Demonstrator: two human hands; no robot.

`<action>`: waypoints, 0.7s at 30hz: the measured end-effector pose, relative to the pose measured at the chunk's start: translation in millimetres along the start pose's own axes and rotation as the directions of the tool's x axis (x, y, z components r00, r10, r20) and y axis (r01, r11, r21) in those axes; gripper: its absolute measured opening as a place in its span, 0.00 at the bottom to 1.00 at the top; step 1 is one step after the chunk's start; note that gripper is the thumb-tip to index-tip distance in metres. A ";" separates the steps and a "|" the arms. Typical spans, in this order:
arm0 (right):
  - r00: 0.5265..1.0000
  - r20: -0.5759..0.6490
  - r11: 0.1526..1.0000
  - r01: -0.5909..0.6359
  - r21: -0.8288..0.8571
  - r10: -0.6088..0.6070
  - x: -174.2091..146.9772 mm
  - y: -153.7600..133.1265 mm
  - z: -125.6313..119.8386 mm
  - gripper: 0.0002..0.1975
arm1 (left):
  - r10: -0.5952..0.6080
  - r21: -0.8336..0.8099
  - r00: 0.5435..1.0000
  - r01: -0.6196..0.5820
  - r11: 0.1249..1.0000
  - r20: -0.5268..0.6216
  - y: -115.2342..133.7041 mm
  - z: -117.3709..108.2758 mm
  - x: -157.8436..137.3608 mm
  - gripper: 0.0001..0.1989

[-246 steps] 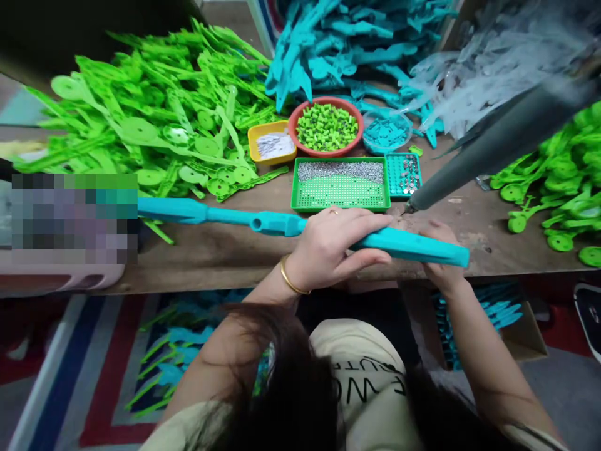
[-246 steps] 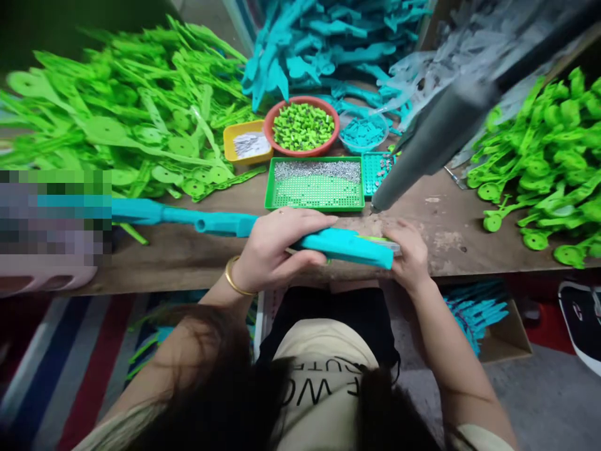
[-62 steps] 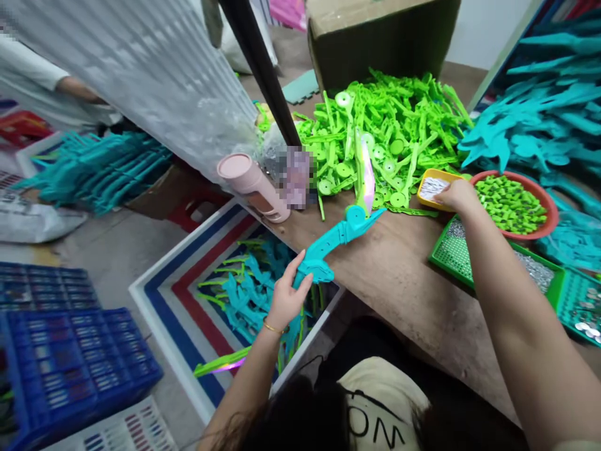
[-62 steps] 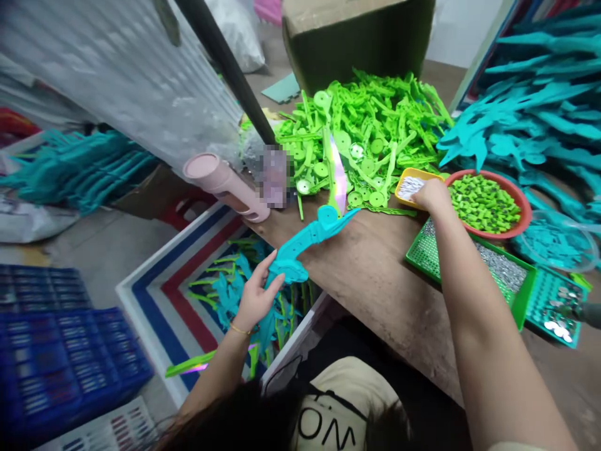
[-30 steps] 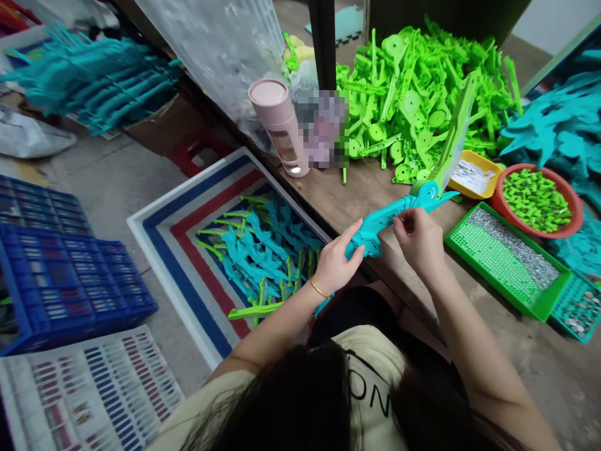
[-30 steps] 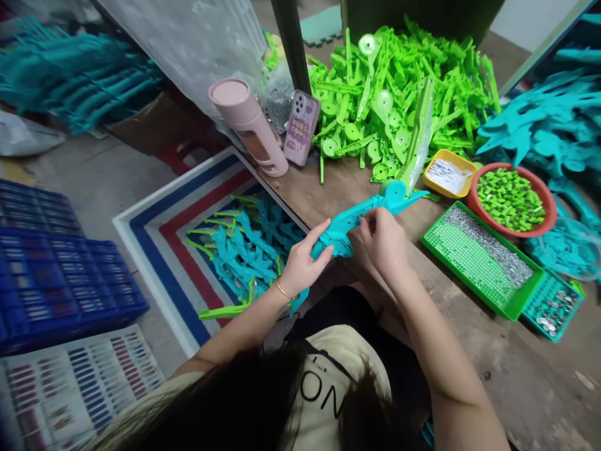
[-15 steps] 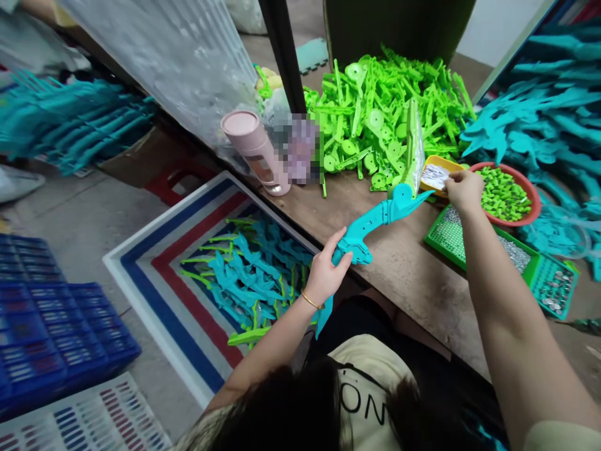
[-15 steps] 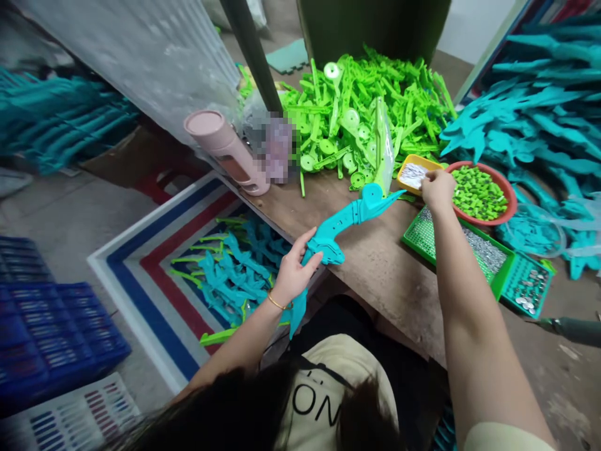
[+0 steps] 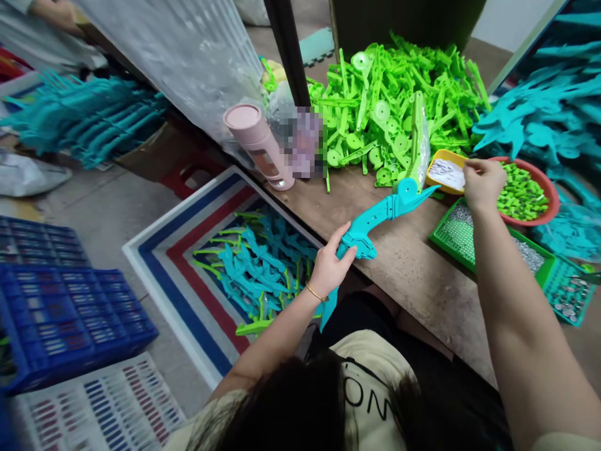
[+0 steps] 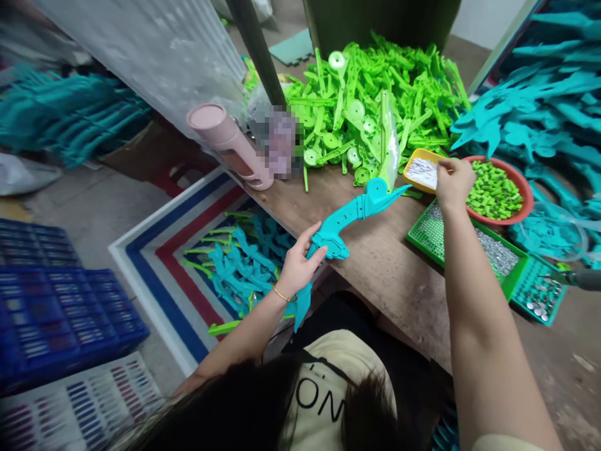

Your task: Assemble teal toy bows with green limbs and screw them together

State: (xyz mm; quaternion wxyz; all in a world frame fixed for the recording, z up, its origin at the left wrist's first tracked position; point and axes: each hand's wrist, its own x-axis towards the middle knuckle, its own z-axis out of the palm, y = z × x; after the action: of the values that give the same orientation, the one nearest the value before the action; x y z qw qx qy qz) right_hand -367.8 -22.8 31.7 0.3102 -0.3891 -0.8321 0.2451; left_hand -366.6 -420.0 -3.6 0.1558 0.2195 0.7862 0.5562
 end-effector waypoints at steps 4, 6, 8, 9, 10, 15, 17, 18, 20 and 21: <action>0.996 -0.088 0.994 0.011 0.104 -0.002 -17.1 -13.4 -5.2 0.10 | 0.011 -0.024 0.999 -0.012 1.000 -0.030 -1.3 0.0 0.1 0.28; 0.992 -0.124 0.972 0.044 0.231 -0.016 -44.6 -31.5 -10.3 0.10 | 0.014 -0.024 0.999 -0.015 1.000 -0.037 -1.9 0.7 -0.3 0.28; 0.990 -0.114 0.929 0.118 0.351 -0.083 -83.8 -54.9 -15.8 0.08 | 0.020 -0.011 0.999 -0.021 1.000 -0.045 -1.8 2.2 -0.6 0.28; 0.990 -0.004 0.920 0.135 0.367 -0.144 -105.1 -66.5 -18.0 0.09 | 0.020 -0.001 0.999 -0.020 1.000 -0.048 -1.3 3.1 -0.8 0.28; 0.971 0.123 0.920 0.149 0.363 -0.206 -125.7 -76.9 -19.2 0.11 | 0.020 0.012 0.999 -0.019 1.000 -0.050 -0.5 4.0 -1.0 0.28; 0.924 0.289 0.956 0.187 0.225 -0.249 -183.3 -98.5 -11.9 0.10 | 0.055 0.077 0.997 -0.051 0.996 -0.048 7.7 7.0 -3.6 0.27; 0.934 0.270 0.963 0.184 0.194 -0.233 -186.0 -98.5 -8.3 0.10 | 0.085 0.109 0.995 -0.079 0.991 -0.055 12.1 7.7 -6.0 0.27; 0.935 0.271 0.965 0.184 0.185 -0.230 -186.0 -98.5 -7.6 0.10 | 0.100 0.127 0.993 -0.091 0.988 -0.061 14.2 8.1 -7.5 0.26; 0.930 0.281 0.967 0.196 0.162 -0.236 -186.5 -99.4 -8.0 0.10 | 0.127 0.159 0.989 -0.113 0.981 -0.078 17.6 9.5 -11.2 0.26; 0.927 0.284 0.967 0.209 0.149 -0.244 -187.5 -100.0 -9.0 0.10 | 0.140 0.167 0.987 -0.125 0.978 -0.082 18.7 10.4 -13.2 0.26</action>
State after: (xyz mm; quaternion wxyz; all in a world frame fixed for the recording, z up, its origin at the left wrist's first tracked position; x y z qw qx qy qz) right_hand -316.3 -228.9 41.8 0.2285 -0.2299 -0.8932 0.3116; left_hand -347.0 -413.1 10.6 0.0631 0.2569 0.8188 0.5094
